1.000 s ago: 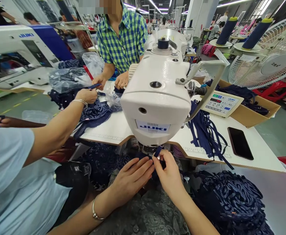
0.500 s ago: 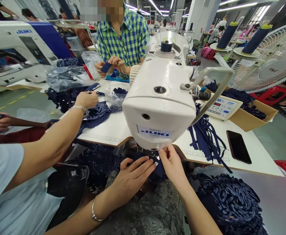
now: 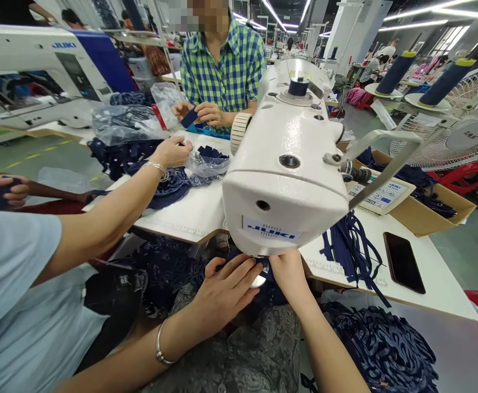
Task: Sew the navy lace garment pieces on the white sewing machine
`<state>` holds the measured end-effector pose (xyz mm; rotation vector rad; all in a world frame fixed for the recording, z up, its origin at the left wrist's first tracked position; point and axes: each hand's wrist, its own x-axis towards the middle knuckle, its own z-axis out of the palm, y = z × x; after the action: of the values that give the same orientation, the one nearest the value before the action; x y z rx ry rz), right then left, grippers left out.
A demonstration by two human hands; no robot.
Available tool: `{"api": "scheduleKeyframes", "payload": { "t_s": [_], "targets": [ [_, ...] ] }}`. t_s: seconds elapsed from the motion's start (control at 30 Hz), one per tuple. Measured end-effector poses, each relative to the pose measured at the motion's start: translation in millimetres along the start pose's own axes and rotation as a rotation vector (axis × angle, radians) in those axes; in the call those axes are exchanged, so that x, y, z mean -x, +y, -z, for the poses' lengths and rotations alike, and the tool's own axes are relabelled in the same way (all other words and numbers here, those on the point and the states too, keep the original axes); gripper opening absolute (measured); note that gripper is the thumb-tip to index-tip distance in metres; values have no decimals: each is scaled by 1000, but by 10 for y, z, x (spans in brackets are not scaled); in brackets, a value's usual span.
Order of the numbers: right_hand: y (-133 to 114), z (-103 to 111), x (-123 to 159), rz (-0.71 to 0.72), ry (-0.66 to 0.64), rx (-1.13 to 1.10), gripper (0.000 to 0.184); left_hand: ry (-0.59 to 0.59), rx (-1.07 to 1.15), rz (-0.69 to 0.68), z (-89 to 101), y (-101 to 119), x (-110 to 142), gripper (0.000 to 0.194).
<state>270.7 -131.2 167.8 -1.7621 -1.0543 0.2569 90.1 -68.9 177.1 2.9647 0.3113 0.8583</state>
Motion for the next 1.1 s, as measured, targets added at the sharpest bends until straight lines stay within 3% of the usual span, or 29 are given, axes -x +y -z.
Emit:
{"api": "scheduleKeyframes", "payload": {
  "t_s": [0.13, 0.23, 0.37, 0.47, 0.57, 0.67, 0.77, 0.93, 1.1],
  "targets": [
    [-5, 19, -30, 17, -12, -14, 30, 1, 39, 9, 3, -20, -3, 30],
    [-48, 126, 28, -54, -79, 2, 24, -9, 81, -17, 13, -43, 13, 30],
    [-119, 307, 255, -205, -251, 9, 31, -34, 143, -91, 32, -55, 43, 29],
    [-141, 347, 449, -198, -348, -42, 35, -15, 182, -129, 56, -33, 52, 27],
    [-146, 315, 580, -183, -345, -11, 35, -10, 278, -120, 92, 0, 46, 22],
    [-169, 310, 655, -92, -389, -22, 30, 51, 453, 41, 168, 27, 31, 22],
    [-212, 364, 714, -16, -473, -26, 24, 55, 667, 215, 291, 39, 7, 47],
    [-295, 401, 793, 0, -478, -4, 23, -148, 993, 376, 426, 50, -9, 13],
    [-438, 282, 795, -9, -345, -111, 25, -229, 1193, 699, 388, 109, -2, 10]
  ]
}}
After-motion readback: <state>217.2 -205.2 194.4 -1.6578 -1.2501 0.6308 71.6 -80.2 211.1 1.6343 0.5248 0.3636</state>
